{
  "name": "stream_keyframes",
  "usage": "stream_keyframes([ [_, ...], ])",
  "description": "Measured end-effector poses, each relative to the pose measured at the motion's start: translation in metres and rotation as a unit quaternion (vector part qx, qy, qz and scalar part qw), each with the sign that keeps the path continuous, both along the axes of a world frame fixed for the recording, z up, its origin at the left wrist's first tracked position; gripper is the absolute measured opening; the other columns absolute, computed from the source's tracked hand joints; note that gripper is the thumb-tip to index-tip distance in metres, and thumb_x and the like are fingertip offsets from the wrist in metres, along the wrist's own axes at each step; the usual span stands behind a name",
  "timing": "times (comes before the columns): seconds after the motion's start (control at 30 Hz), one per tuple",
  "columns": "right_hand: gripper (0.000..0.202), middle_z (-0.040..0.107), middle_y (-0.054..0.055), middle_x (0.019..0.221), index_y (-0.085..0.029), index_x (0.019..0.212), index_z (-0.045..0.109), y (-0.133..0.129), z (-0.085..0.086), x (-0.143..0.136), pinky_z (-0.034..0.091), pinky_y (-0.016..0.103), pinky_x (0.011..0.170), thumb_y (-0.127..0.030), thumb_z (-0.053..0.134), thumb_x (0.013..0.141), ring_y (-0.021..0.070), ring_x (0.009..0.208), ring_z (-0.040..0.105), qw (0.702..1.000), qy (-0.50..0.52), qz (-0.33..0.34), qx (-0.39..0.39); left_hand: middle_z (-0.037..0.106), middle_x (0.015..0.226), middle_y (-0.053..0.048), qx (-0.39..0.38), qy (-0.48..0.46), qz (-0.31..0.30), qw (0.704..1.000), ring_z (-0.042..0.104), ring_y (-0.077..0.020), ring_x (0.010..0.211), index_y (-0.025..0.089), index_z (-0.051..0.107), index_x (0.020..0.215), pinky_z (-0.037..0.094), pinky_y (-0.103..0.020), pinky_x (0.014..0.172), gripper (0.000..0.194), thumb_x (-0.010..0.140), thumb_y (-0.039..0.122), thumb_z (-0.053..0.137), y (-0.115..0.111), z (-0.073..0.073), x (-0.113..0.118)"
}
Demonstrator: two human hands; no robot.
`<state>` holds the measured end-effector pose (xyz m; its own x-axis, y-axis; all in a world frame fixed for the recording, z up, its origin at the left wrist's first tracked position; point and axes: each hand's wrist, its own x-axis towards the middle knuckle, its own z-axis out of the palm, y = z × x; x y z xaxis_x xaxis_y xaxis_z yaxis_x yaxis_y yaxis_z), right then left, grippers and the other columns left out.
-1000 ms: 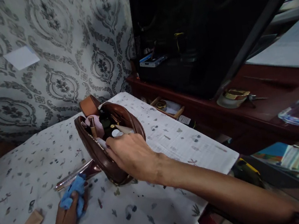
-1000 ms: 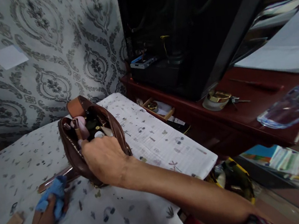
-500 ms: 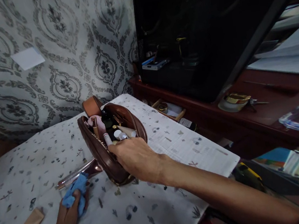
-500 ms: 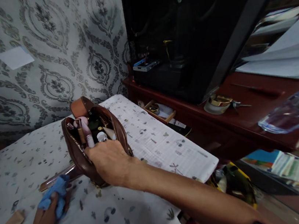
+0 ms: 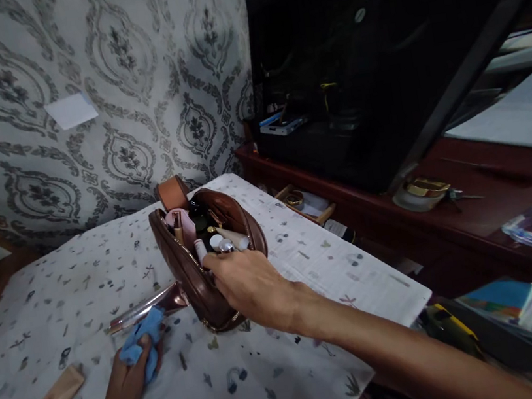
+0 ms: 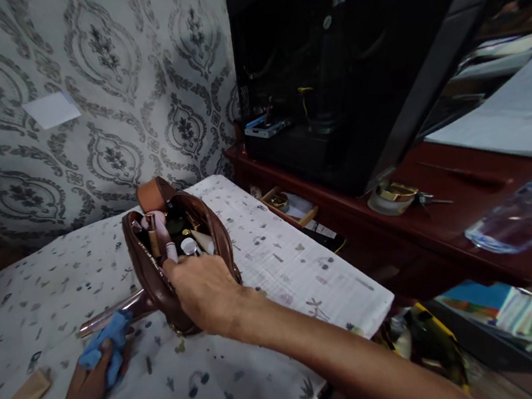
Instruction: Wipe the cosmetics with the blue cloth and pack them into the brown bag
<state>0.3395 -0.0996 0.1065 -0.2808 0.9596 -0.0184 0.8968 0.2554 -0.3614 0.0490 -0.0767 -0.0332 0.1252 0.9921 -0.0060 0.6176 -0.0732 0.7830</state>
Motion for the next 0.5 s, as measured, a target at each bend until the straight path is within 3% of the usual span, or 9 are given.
stream_keyframes([
  [0.23, 0.032, 0.073, 0.013, 0.107, -0.016, 0.119, 0.063, 0.0001, -0.0057, -0.0019, 0.048, 0.033, 0.071, -0.009, 0.043, 0.095, 0.0243, 0.095, 0.070, 1.000, 0.001, -0.005, 0.021, 0.051, 0.048, -0.001, -0.004, 0.010, 0.017, 1.000, 0.047, -0.0160, 0.048, 0.021, 0.050, 0.050, 0.041, -0.028, 0.049, 0.072, 0.079, 0.086, 0.036, -0.0032, 0.0067, 0.0083],
  [0.5, 0.021, 0.073, 0.009, 0.096, -0.017, 0.103, 0.067, -0.0053, -0.0084, 0.0018, 0.040, 0.030, 0.062, -0.014, 0.047, 0.098, 0.0216, 0.082, 0.069, 0.998, 0.016, -0.006, 0.062, 0.051, 0.050, -0.001, 0.013, 0.019, 0.030, 0.999, 0.047, -0.0160, 0.049, 0.022, 0.048, 0.053, 0.041, -0.028, 0.050, 0.067, 0.077, 0.084, 0.039, -0.0046, 0.0107, 0.0115],
])
